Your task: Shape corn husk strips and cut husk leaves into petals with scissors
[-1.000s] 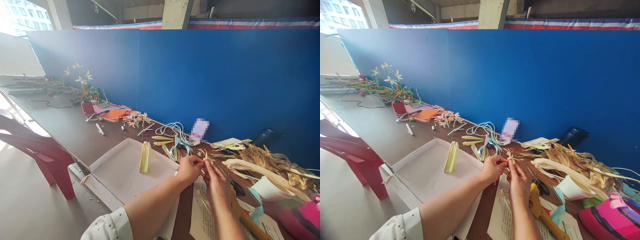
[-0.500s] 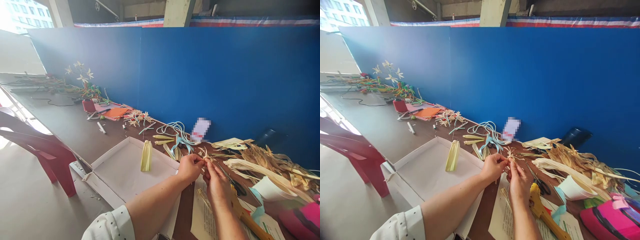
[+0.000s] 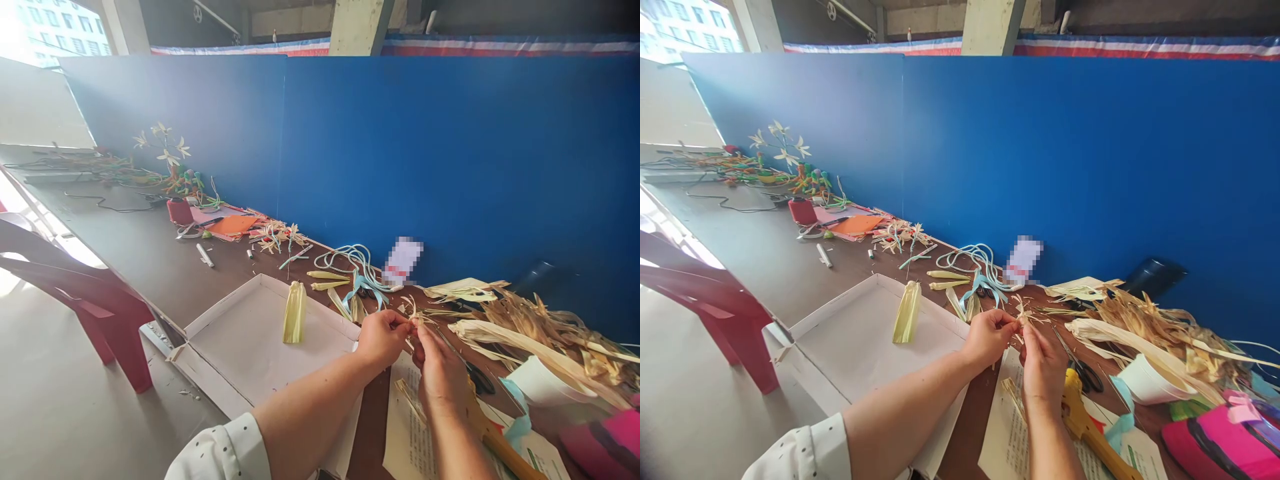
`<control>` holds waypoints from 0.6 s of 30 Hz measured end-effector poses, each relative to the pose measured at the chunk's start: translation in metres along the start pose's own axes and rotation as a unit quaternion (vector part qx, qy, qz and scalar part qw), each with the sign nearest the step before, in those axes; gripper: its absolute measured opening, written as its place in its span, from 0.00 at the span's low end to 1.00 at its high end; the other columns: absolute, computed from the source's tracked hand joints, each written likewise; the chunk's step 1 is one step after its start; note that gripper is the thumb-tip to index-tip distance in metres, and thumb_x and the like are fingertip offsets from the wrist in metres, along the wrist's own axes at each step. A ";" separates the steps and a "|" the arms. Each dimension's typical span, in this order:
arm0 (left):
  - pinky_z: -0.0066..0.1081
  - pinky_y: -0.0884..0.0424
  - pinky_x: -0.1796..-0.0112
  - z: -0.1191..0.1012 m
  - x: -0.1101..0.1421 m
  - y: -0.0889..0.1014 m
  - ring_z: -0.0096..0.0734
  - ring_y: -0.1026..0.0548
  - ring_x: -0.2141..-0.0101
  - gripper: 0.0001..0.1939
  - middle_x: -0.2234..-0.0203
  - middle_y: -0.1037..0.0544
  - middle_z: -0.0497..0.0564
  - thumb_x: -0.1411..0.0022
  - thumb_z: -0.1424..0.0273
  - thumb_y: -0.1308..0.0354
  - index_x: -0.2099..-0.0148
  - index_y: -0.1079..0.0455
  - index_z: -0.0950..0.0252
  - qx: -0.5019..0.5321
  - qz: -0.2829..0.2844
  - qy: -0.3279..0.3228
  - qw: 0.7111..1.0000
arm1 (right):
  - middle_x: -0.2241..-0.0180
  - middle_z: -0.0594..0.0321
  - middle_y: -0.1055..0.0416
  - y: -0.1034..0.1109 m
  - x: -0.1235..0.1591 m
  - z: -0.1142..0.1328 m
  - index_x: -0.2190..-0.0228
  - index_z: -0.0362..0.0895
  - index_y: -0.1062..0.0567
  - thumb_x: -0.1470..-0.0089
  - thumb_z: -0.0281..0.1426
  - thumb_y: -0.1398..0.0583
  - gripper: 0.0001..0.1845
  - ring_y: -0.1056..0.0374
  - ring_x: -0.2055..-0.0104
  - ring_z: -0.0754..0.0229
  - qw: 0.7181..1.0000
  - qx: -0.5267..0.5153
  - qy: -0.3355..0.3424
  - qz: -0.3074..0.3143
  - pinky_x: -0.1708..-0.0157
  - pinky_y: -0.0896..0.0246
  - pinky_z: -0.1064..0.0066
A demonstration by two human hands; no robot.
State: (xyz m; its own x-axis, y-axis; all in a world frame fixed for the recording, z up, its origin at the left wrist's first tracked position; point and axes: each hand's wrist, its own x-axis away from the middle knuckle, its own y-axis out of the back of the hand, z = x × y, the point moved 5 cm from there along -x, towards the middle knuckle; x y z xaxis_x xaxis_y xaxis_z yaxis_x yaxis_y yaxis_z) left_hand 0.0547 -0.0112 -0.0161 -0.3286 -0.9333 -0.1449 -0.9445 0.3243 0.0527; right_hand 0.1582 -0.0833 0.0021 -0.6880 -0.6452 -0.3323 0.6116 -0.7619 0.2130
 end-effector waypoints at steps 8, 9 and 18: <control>0.25 0.35 0.75 0.001 0.000 -0.006 0.23 0.30 0.79 0.12 0.76 0.24 0.46 0.45 0.63 0.44 0.61 0.24 0.63 0.028 0.035 0.009 0.999 | 0.59 0.55 0.24 0.005 -0.003 -0.014 0.58 0.44 0.21 0.55 0.46 0.38 0.25 0.29 0.60 0.52 0.999 -0.010 -0.041 0.004 0.65 0.34 0.66; 0.25 0.34 0.74 0.001 0.000 -0.005 0.24 0.29 0.78 0.12 0.75 0.24 0.46 0.45 0.63 0.43 0.61 0.24 0.62 0.017 0.031 0.004 0.999 | 0.59 0.55 0.23 0.005 -0.004 -0.016 0.57 0.43 0.21 0.54 0.46 0.38 0.26 0.28 0.62 0.53 0.999 -0.013 -0.043 0.001 0.67 0.34 0.66; 0.28 0.32 0.61 -0.017 0.004 0.010 0.28 0.28 0.66 0.09 0.66 0.25 0.48 0.48 0.67 0.37 0.63 0.25 0.61 -0.072 -0.057 -0.097 0.991 | 0.69 0.56 0.23 -0.001 -0.006 -0.034 0.52 0.41 0.24 0.55 0.42 0.38 0.30 0.38 0.80 0.64 0.995 -0.075 -0.062 0.034 0.81 0.43 0.71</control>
State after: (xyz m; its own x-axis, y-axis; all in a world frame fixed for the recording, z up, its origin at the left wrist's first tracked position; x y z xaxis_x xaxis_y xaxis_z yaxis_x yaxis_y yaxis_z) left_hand 0.0439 -0.0145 0.0006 -0.2275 -0.9108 -0.3444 -0.9699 0.1806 0.1631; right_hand 0.1749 -0.0766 -0.0278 -0.6810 -0.7033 -0.2038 0.7027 -0.7060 0.0885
